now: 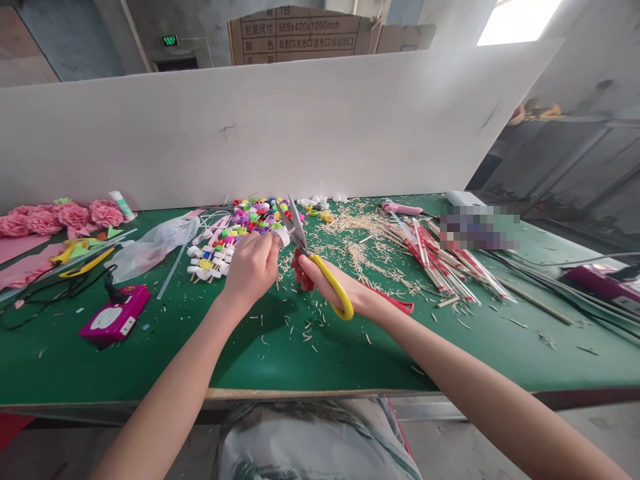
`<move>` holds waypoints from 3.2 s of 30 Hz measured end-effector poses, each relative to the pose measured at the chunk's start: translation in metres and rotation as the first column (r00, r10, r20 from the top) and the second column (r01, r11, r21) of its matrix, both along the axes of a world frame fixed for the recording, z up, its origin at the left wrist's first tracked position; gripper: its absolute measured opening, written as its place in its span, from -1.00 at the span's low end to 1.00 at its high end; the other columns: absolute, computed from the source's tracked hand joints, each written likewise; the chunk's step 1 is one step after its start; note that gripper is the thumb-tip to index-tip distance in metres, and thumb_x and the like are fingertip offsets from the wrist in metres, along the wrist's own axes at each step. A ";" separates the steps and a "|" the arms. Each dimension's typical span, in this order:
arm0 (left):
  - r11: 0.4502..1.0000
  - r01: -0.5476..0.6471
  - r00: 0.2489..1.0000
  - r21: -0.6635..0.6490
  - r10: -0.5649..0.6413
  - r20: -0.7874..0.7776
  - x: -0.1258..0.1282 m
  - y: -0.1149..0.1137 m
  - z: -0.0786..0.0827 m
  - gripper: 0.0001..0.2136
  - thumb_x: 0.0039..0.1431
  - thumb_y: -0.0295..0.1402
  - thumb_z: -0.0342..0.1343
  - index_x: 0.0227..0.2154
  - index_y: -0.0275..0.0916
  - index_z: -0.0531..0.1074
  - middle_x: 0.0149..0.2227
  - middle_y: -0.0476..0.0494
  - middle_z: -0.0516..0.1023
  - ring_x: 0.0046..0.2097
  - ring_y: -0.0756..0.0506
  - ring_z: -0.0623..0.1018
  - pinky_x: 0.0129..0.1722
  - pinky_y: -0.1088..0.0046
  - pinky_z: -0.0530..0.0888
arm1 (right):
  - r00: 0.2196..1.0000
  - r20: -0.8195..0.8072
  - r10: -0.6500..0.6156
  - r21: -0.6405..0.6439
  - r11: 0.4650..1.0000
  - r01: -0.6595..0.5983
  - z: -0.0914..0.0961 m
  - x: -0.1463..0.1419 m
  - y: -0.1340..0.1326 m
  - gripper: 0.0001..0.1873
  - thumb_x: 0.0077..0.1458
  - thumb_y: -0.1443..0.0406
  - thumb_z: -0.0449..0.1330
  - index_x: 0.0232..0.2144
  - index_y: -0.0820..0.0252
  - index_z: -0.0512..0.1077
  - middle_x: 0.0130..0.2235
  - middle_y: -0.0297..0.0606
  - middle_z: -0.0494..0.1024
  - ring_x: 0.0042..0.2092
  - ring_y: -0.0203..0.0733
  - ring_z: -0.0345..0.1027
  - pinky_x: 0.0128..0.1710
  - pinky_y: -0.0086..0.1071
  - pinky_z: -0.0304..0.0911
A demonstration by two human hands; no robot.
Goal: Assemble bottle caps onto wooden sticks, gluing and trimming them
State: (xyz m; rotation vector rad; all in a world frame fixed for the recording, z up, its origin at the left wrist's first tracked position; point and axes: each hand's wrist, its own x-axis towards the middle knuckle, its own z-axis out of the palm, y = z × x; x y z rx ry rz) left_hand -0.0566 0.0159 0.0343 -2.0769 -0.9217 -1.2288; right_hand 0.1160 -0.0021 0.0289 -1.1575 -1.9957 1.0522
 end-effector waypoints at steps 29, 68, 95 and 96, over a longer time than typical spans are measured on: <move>0.994 -0.085 0.996 0.072 0.086 -0.013 0.000 0.000 -0.001 -0.66 0.18 -0.13 0.09 -0.09 -0.19 0.23 -0.21 -0.21 0.46 -0.15 -0.16 0.44 -0.20 0.27 0.36 | 0.988 0.153 0.003 0.011 1.000 -0.005 0.011 0.011 -0.002 -0.40 0.21 -0.18 -0.30 -0.60 0.11 0.07 -0.60 -0.37 0.23 -0.54 -0.31 0.05 -0.44 -0.32 0.09; 0.944 0.058 0.997 -0.324 -0.072 -0.032 -0.010 -0.004 0.014 -0.84 0.30 -0.29 -0.10 -0.39 -0.18 0.25 -0.43 -0.04 0.45 -0.40 -0.01 0.44 -0.41 0.46 0.35 | 0.960 0.279 -0.020 0.137 0.990 -0.019 0.011 0.007 -0.004 -0.43 0.23 -0.14 -0.27 -0.60 0.10 0.01 -0.61 -0.41 0.14 -0.56 -0.34 -0.10 -0.48 -0.35 -0.09; 0.210 0.813 0.517 -0.542 0.164 0.840 0.014 -0.013 0.028 -0.78 0.20 -0.34 -0.03 -0.56 -0.21 0.18 -0.62 0.09 0.08 -0.57 0.10 0.16 -0.55 0.57 0.23 | 0.959 0.274 -0.077 0.153 0.988 0.035 0.003 0.005 0.002 -0.55 0.20 -0.13 -0.09 -0.41 0.09 0.11 -0.48 -0.35 0.37 -0.52 -0.30 0.12 -0.49 -0.40 0.00; 0.179 0.833 0.491 -0.523 0.197 0.849 0.014 -0.015 0.029 -0.78 0.20 -0.35 -0.03 -0.55 -0.22 0.19 -0.63 0.10 0.08 -0.57 0.10 0.15 -0.55 0.58 0.23 | 0.949 0.301 -0.099 0.186 0.982 0.044 0.001 0.005 0.003 -0.56 0.21 -0.11 -0.11 -0.42 0.10 0.13 -0.50 -0.34 0.35 -0.53 -0.30 0.11 -0.49 -0.40 -0.03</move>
